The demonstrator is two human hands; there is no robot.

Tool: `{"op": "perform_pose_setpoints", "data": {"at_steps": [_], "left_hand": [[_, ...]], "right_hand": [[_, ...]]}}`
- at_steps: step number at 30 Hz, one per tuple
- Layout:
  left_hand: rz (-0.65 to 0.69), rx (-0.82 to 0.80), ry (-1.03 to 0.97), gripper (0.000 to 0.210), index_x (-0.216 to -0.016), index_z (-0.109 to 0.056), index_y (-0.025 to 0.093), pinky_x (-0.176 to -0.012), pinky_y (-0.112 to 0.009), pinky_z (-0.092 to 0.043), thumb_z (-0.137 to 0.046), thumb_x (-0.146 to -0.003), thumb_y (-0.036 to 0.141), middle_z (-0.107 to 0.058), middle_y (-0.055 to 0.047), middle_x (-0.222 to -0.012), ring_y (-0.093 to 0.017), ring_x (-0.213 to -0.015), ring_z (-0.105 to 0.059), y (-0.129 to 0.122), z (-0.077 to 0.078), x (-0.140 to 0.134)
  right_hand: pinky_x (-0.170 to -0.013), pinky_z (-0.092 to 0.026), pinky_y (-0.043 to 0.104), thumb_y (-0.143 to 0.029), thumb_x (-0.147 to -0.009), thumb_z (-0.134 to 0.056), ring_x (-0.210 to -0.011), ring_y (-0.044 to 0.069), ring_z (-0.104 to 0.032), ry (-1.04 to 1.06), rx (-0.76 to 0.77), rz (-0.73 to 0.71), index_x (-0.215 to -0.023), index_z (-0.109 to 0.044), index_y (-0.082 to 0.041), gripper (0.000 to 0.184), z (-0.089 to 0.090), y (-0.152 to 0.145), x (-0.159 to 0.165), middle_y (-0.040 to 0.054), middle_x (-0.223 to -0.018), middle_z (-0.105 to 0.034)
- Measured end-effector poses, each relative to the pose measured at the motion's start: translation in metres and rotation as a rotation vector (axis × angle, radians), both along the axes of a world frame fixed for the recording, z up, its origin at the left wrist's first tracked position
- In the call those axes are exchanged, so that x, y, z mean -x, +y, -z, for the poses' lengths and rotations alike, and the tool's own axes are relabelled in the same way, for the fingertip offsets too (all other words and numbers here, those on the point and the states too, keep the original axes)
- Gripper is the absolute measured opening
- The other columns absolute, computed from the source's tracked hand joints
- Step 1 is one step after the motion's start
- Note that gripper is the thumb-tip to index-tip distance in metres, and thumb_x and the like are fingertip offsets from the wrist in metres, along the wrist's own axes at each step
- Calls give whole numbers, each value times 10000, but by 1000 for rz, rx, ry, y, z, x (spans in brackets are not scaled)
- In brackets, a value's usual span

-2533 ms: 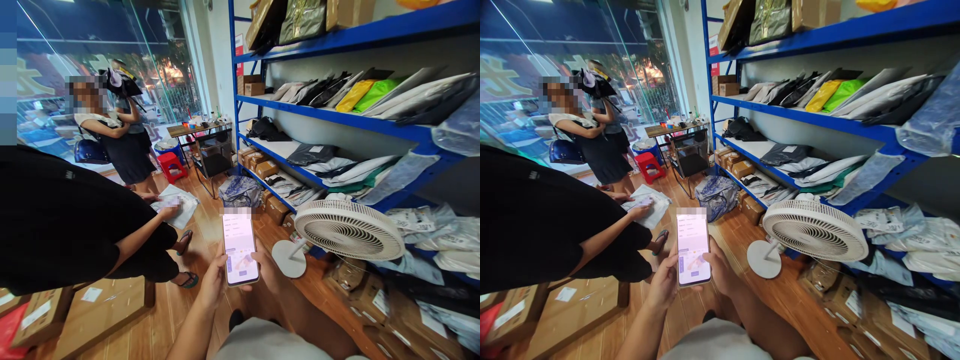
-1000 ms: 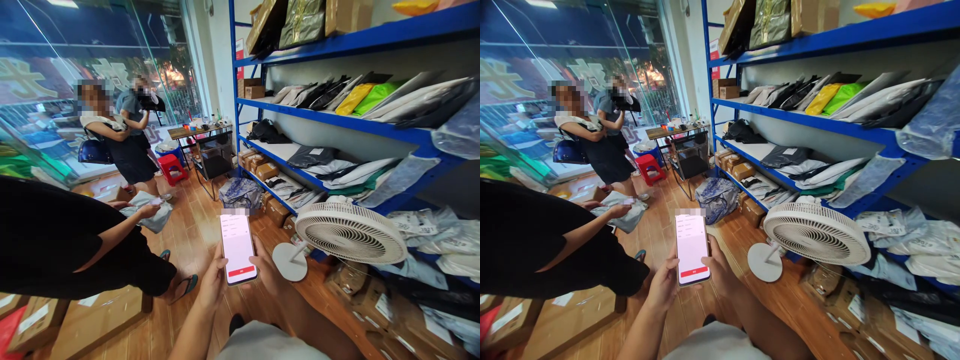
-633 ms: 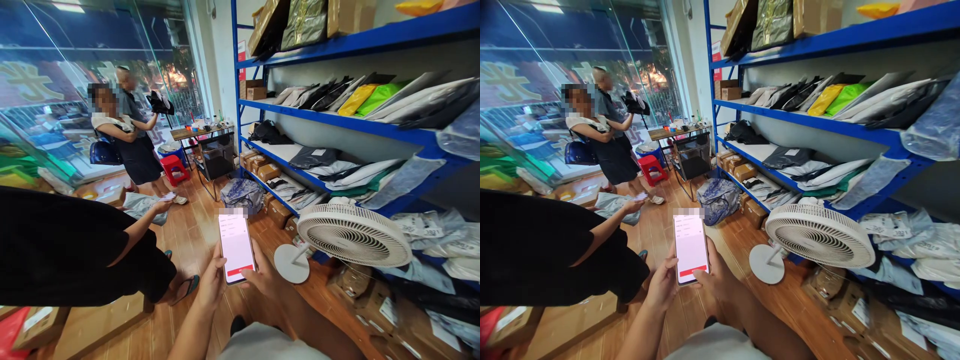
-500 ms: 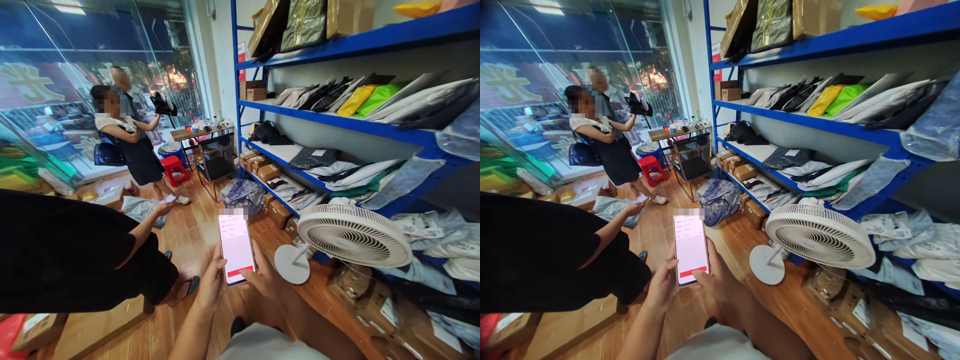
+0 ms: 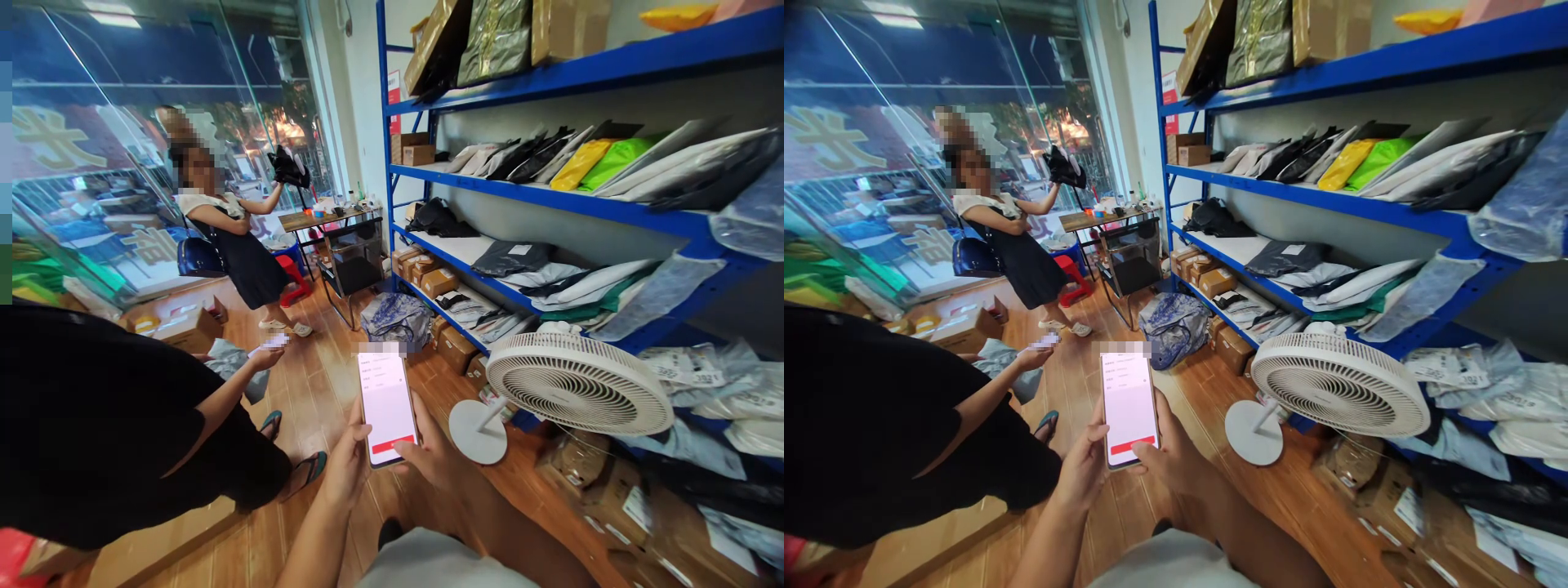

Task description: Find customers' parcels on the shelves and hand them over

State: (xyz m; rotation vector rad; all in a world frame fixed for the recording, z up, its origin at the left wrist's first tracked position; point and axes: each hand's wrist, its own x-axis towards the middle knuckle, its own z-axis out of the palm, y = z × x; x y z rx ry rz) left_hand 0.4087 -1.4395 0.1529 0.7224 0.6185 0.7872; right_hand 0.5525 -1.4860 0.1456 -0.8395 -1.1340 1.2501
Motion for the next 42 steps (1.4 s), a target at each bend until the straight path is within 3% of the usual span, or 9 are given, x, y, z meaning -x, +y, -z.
{"op": "perform_pose_setpoints", "data": {"at_steps": [10,14,17,20,23,26,34,42], "left_hand": [[-25,5,12,788,-1480,-143,393,-776,-451,-568,-504,-794,250,-483,-18,-1411,-299,-1053,-592,2,0,1],[3,13,4,803,-1474,-117,424,-772,-461,-567,-511,-795,253,-456,-11,-1434,-291,-1027,-604,2,2,4],[20,-10,49,798,-1471,-120,435,-757,-466,-568,-505,-793,267,-448,-14,-1439,-294,-999,-617,3,5,6],[71,-75,162,783,-1468,-191,413,-692,-447,-576,-521,-769,288,-445,-38,-1439,-314,-970,-627,3,11,7],[157,-124,241,755,-1458,-262,386,-648,-420,-577,-536,-762,289,-455,-63,-1430,-324,-961,-628,1,16,6],[175,-135,247,714,-1452,-283,388,-700,-418,-572,-519,-790,262,-467,-59,-1422,-309,-979,-622,-1,22,4],[154,-77,230,801,-1472,-235,366,-693,-375,-560,-544,-741,255,-520,-48,-1375,-316,-991,-610,6,47,4],[184,-141,273,766,-1462,-252,385,-659,-383,-560,-530,-753,297,-449,-58,-1428,-316,-968,-606,4,39,3]], "right_hand": [[-813,-480,331,-105,-769,-563,-956,198,-586,-13,1,0,-1302,-392,-230,573,-6,1,4,59,-1163,-610],[-768,-489,316,-123,-775,-578,-934,194,-594,-15,-6,-7,-1321,-379,-239,593,-1,1,4,54,-1148,-621],[-764,-491,319,-206,-810,-593,-932,204,-615,31,28,-7,-1256,-458,-224,466,6,7,1,57,-1105,-650],[-749,-492,319,-309,-825,-613,-902,203,-626,106,55,96,-1162,-523,-206,364,10,23,-4,61,-1047,-668],[-727,-492,303,-338,-777,-686,-836,178,-620,151,61,270,-1133,-514,-216,413,7,39,-8,41,-988,-664],[-684,-490,287,-340,-723,-744,-746,153,-611,176,83,352,-1102,-500,-222,466,3,49,-9,14,-916,-655],[-578,-452,243,-376,-760,-687,-615,130,-575,274,140,392,-1004,-552,-212,323,11,53,-5,-23,-747,-636],[-582,-448,240,-365,-774,-680,-619,125,-567,257,130,407,-1010,-549,-212,310,11,52,-4,-24,-752,-632]]}}
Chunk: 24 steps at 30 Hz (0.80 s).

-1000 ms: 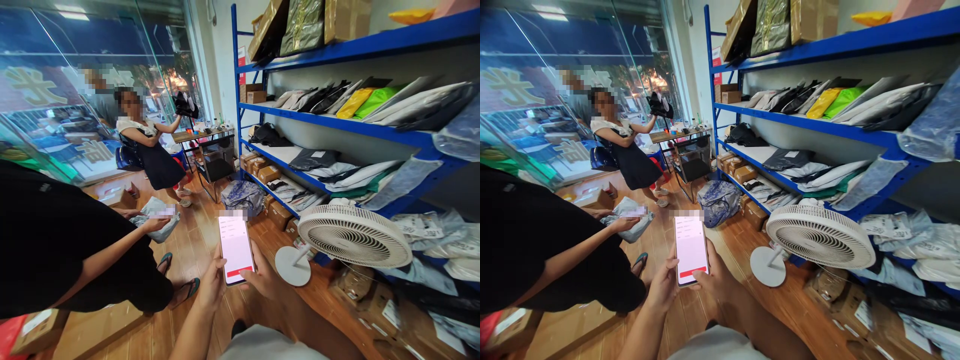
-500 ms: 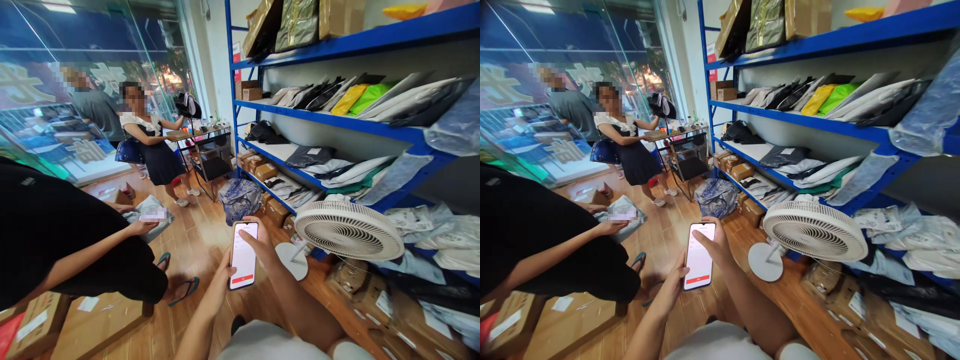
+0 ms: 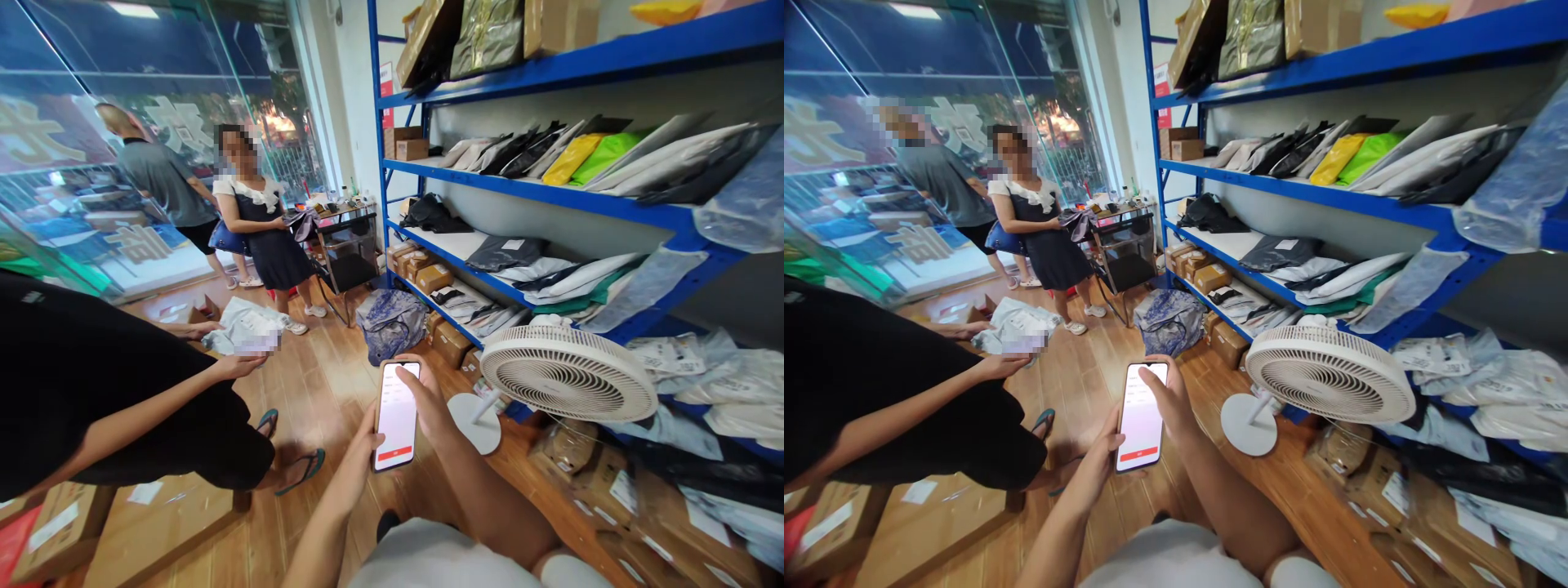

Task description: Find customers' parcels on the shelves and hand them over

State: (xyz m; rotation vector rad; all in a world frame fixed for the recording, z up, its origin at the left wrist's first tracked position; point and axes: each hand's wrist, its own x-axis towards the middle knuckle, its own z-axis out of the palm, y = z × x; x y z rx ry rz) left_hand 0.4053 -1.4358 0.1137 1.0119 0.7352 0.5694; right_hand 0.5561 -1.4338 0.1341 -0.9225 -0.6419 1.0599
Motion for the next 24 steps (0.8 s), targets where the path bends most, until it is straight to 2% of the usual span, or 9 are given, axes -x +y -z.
{"op": "perform_pose_setpoints", "data": {"at_steps": [4,8,14,17,24], "left_hand": [[15,1,33,768,-1465,-232,392,-619,-361,-558,-522,-759,307,-437,-57,-1437,-316,-962,-609,-1,-4,1],[14,16,-14,784,-1474,-204,384,-622,-378,-566,-518,-759,311,-450,-64,-1426,-319,-965,-609,-3,-8,1],[-8,85,-95,785,-1491,-153,341,-688,-424,-565,-491,-782,312,-473,-77,-1404,-319,-981,-613,-8,-16,1],[-6,99,-94,818,-1495,-125,332,-695,-420,-563,-504,-771,316,-470,-76,-1407,-325,-1001,-607,-9,-17,1],[-21,81,-99,801,-1494,-140,330,-707,-438,-558,-488,-773,321,-464,-73,-1418,-336,-1031,-590,-7,-17,-2]], "right_hand": [[-594,-449,250,-349,-770,-679,-627,130,-569,15,11,4,-1004,-545,-206,306,-2,0,0,-22,-760,-633],[-622,-456,258,-269,-803,-594,-666,141,-579,6,3,-16,-1043,-555,-207,251,-3,-5,0,-15,-804,-652],[-811,-465,302,-130,-754,-537,-910,185,-600,-105,-77,-69,-1167,-499,-229,427,-2,-14,0,13,-1028,-665],[-796,-471,302,-108,-723,-548,-894,183,-601,-150,-71,-61,-1174,-482,-246,476,-1,-13,0,4,-1020,-654],[-808,-466,314,-113,-710,-543,-896,185,-594,-194,-74,-43,-1143,-493,-242,455,-5,-12,-1,12,-1044,-642]]}}
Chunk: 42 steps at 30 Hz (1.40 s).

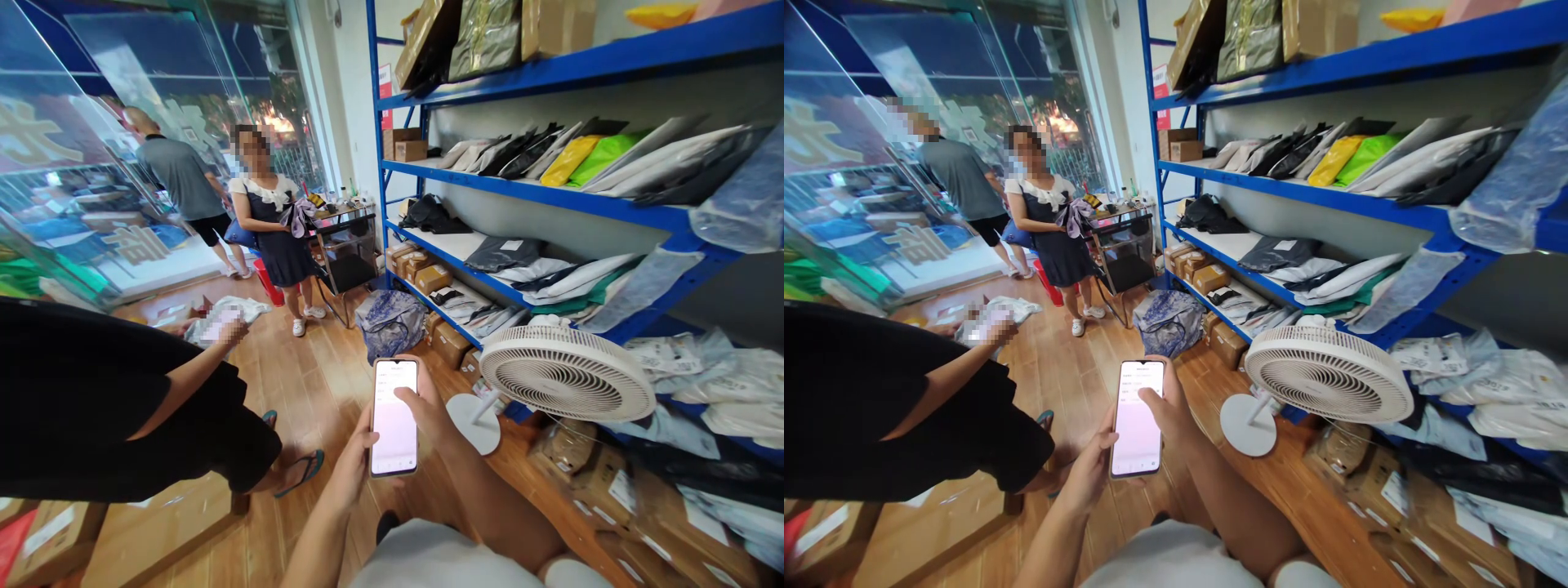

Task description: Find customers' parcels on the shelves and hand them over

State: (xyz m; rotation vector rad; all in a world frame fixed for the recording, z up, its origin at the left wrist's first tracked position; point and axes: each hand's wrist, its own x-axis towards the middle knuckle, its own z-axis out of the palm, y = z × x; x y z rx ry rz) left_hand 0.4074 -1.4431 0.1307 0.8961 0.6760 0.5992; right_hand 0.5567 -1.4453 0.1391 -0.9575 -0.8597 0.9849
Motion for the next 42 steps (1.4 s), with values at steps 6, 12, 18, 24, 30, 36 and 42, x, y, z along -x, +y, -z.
{"op": "perform_pose_setpoints", "data": {"at_steps": [6,12,18,24,30,36,42], "left_hand": [[-2,-33,-18,799,-1491,-172,316,-726,-442,-553,-493,-760,317,-493,-77,-1394,-335,-1042,-583,0,-4,-3],[6,-28,-14,764,-1490,-170,316,-699,-422,-561,-467,-786,301,-488,-80,-1392,-324,-1036,-587,1,-4,-2],[2,-22,-12,785,-1493,-152,321,-677,-407,-567,-479,-779,309,-511,-77,-1371,-326,-1024,-593,1,-3,-1],[-36,35,-29,798,-1497,-114,331,-697,-409,-564,-483,-789,324,-497,-70,-1389,-323,-1023,-599,4,-1,1],[-32,44,-41,795,-1495,-107,345,-737,-433,-557,-484,-795,318,-504,-57,-1386,-317,-1027,-598,7,-3,2],[-46,37,-46,759,-1490,-161,341,-753,-449,-557,-477,-801,305,-474,-54,-1413,-311,-1015,-602,8,-2,2],[-41,44,-43,781,-1491,-126,352,-751,-455,-556,-478,-796,311,-497,-54,-1392,-310,-1005,-610,9,0,3]], "right_hand": [[-809,-471,321,-114,-718,-552,-905,193,-595,3,-7,4,-1139,-502,-240,442,-1,0,-1,16,-1041,-650],[-802,-473,317,-92,-722,-547,-898,192,-602,17,-16,-2,-1171,-486,-253,481,1,3,-2,10,-1024,-662],[-821,-469,306,-120,-745,-533,-919,191,-604,76,-17,-35,-1170,-516,-248,444,0,3,-3,4,-986,-675],[-802,-485,313,-190,-785,-473,-901,211,-628,190,12,-103,-1153,-555,-230,379,1,3,-2,13,-932,-696],[-820,-472,295,-191,-805,-443,-899,198,-629,178,13,-88,-1140,-570,-227,360,2,4,1,11,-981,-692],[-842,-464,294,-196,-798,-452,-929,201,-624,174,10,-77,-1101,-585,-230,333,-1,6,2,6,-985,-696],[-759,-494,291,-204,-799,-467,-855,195,-636,213,34,-77,-1077,-577,-226,300,2,7,4,11,-931,-692]]}}
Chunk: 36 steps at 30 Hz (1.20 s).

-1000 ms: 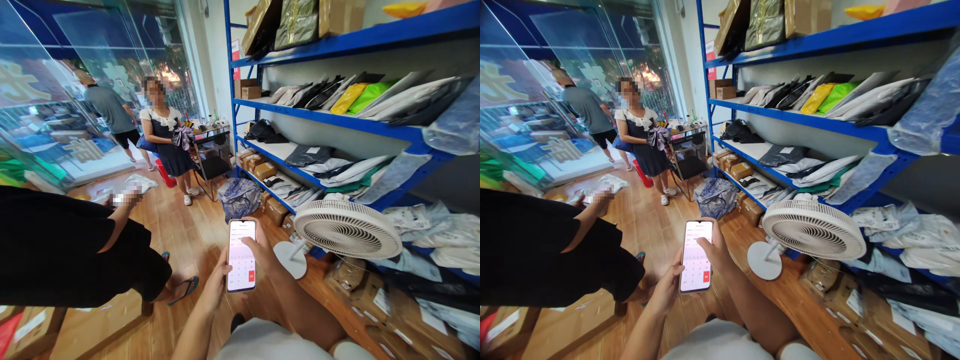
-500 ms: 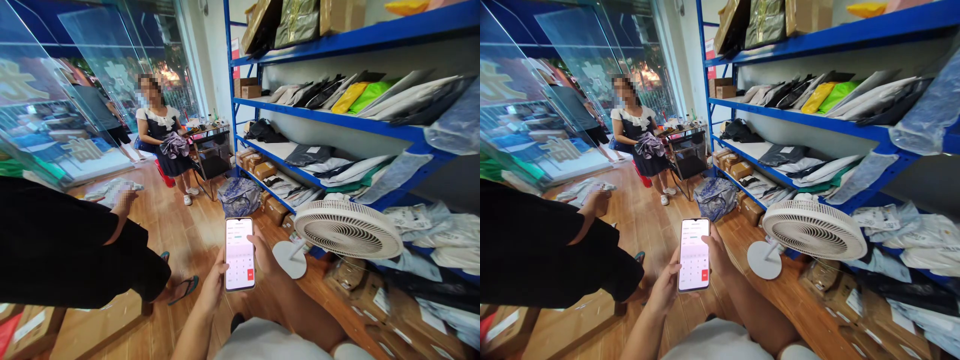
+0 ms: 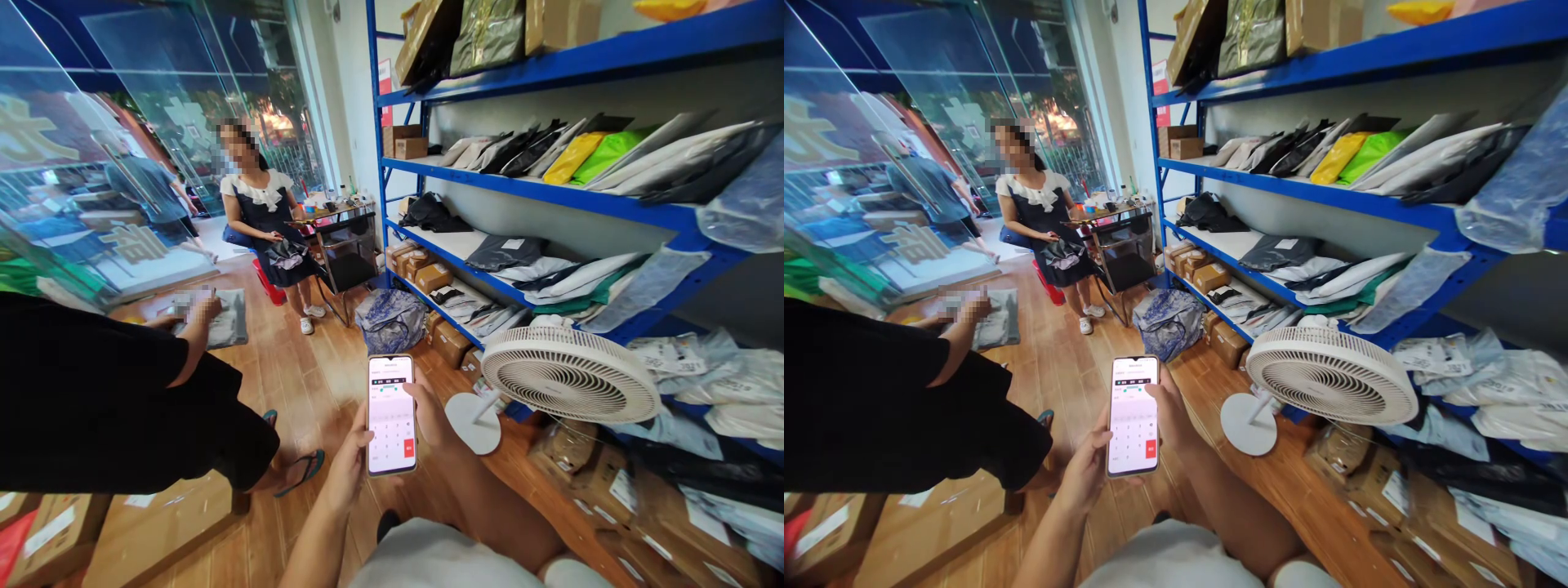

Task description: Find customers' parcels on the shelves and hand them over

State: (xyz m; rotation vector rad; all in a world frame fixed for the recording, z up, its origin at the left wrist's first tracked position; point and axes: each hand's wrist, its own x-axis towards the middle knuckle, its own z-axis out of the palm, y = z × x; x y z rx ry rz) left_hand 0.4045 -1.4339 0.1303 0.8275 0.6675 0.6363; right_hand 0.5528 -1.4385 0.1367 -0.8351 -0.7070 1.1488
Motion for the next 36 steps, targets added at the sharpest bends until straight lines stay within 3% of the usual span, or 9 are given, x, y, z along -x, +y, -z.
{"op": "perform_pose_setpoints", "data": {"at_steps": [6,18,22,26,31,36], "left_hand": [[-8,-12,31,794,-1491,-141,338,-735,-444,-558,-495,-780,326,-511,-60,-1377,-317,-1018,-601,0,-2,0],[10,-53,68,789,-1485,-173,350,-711,-429,-557,-508,-771,348,-462,-58,-1425,-339,-1051,-578,-3,-2,0],[49,-93,95,826,-1484,-160,365,-687,-411,-559,-538,-751,358,-430,-55,-1450,-335,-1026,-587,2,6,2],[95,-112,156,887,-1489,-117,371,-635,-370,-557,-550,-718,300,-475,-60,-1410,-320,-989,-601,10,23,2],[113,-97,226,869,-1490,-142,347,-608,-343,-552,-547,-723,292,-508,-82,-1367,-302,-940,-617,14,32,2],[66,-75,192,904,-1486,-122,368,-621,-337,-556,-563,-702,277,-427,-71,-1434,-272,-921,-614,13,30,1]], "right_hand": [[-660,-498,269,-220,-810,-507,-744,173,-624,28,10,-18,-1016,-584,-220,220,3,-2,3,5,-856,-680],[-609,-477,257,-314,-838,-559,-659,153,-611,30,36,31,-1021,-564,-228,203,-5,-2,6,-7,-821,-678],[-606,-474,261,-329,-787,-622,-649,150,-600,-31,31,73,-967,-566,-218,219,-8,4,0,-16,-765,-649],[-617,-475,263,-318,-656,-773,-673,151,-596,-151,69,165,-988,-544,-223,415,-14,11,-3,-20,-780,-644],[-541,-426,235,-317,-739,-617,-595,130,-547,-14,65,176,-946,-569,-219,233,-14,12,-1,-29,-718,-623],[-518,-411,225,-271,-724,-588,-572,128,-535,37,103,129,-927,-577,-225,209,-11,14,-3,-39,-688,-623]]}}
